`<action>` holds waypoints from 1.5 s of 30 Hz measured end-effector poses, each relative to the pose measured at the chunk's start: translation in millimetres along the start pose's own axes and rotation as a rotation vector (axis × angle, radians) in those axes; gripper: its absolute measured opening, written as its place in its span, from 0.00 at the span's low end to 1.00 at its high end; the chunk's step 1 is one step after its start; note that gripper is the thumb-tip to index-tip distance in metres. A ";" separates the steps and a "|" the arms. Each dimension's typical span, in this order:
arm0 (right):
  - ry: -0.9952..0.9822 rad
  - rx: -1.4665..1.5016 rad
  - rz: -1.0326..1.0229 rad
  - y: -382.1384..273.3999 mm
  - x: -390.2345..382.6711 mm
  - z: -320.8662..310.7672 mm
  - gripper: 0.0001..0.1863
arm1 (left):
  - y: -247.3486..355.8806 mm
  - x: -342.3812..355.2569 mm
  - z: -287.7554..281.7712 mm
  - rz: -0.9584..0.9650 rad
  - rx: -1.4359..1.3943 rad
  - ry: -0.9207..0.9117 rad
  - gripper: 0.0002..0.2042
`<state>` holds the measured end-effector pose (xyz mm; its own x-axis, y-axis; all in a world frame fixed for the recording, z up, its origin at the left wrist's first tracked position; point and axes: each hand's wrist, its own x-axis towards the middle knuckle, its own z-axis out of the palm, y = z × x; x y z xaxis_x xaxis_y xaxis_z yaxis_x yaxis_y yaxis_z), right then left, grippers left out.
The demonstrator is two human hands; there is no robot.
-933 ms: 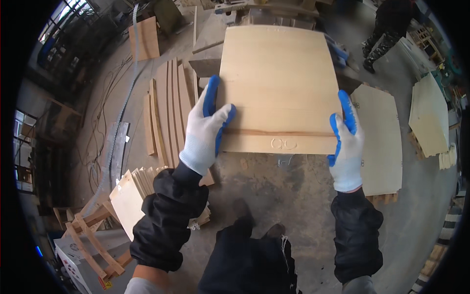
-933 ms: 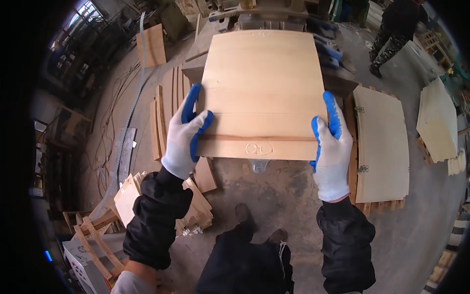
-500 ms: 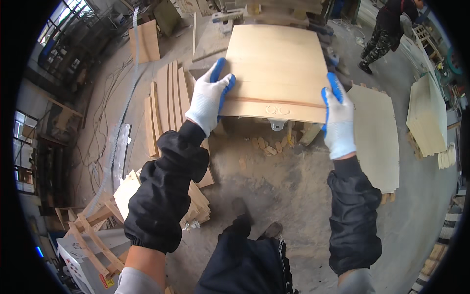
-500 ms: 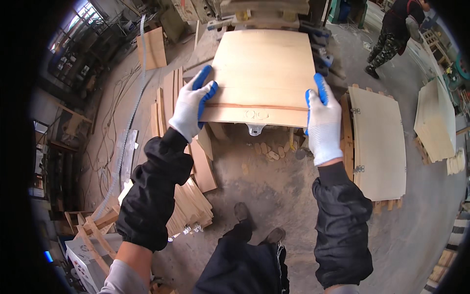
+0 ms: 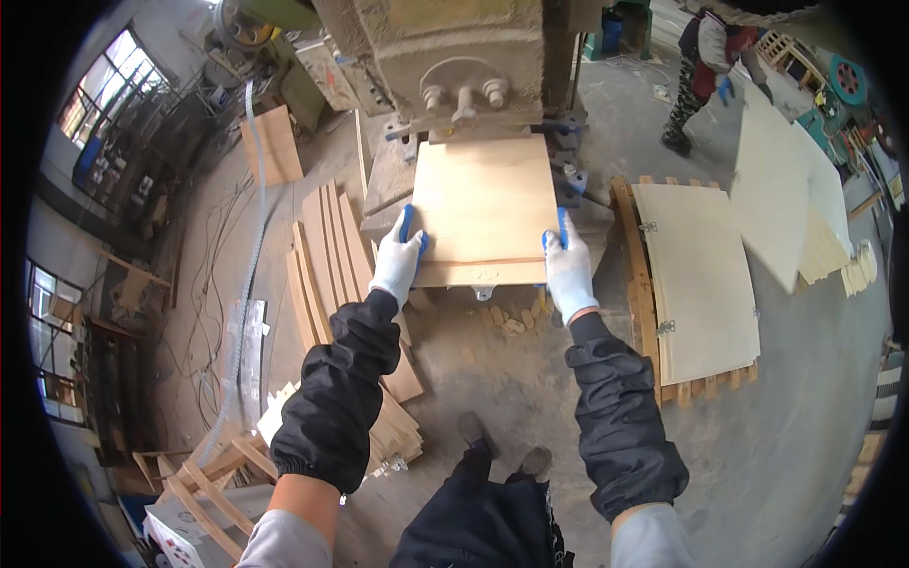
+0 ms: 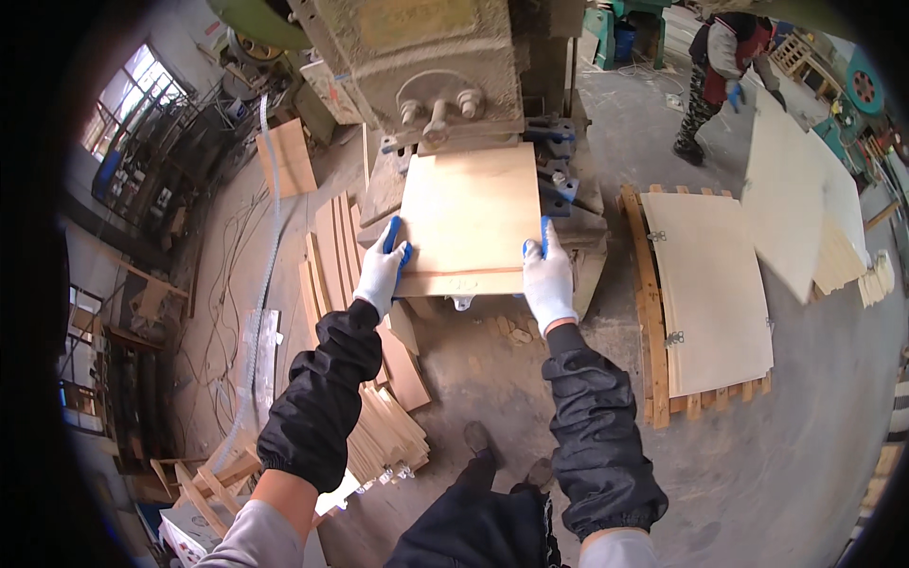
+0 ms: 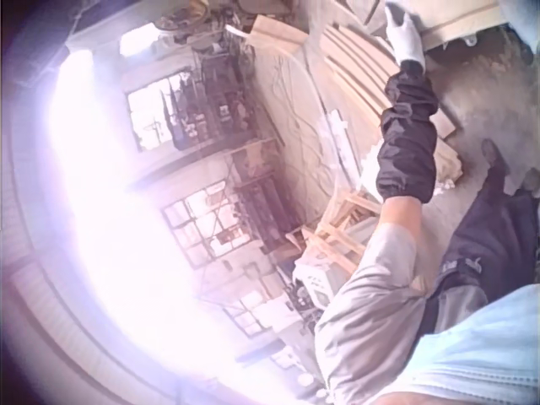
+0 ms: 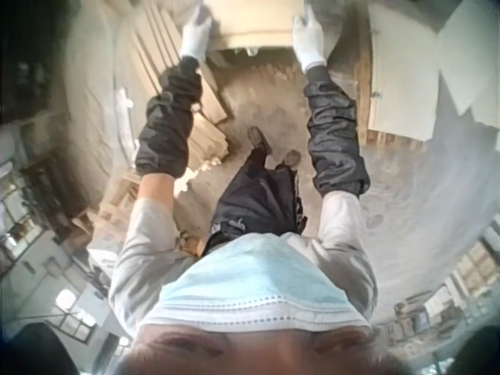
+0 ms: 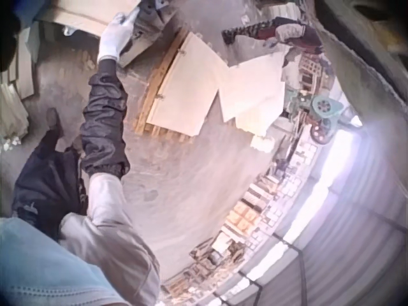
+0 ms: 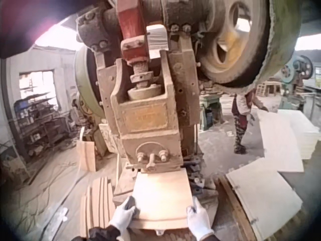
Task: Operating a press machine to punch or stamp holes into small wooden panels with attached hinges.
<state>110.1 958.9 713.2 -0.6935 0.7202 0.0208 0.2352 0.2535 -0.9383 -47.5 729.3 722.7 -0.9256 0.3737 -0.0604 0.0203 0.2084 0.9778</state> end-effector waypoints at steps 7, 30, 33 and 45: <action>-0.010 -0.055 0.113 -3.9 2.4 -1.5 0.29 | 1.6 10.7 5.6 -0.073 -0.076 0.009 0.27; -0.009 -0.124 0.037 -10.0 47.5 1.5 0.29 | 2.8 48.2 13.1 -0.195 -0.069 0.047 0.27; -0.024 -0.122 0.048 -15.7 52.6 4.1 0.29 | 8.6 53.6 11.7 -0.198 -0.103 0.060 0.26; -0.028 -0.068 0.098 -19.3 55.2 3.5 0.29 | 6.9 57.5 11.8 -0.149 -0.040 0.039 0.28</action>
<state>64.9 991.5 731.3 -0.6836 0.7255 -0.0804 0.3478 0.2270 -0.9097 -96.1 762.8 723.6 -0.9311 0.3061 -0.1983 -0.1326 0.2225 0.9659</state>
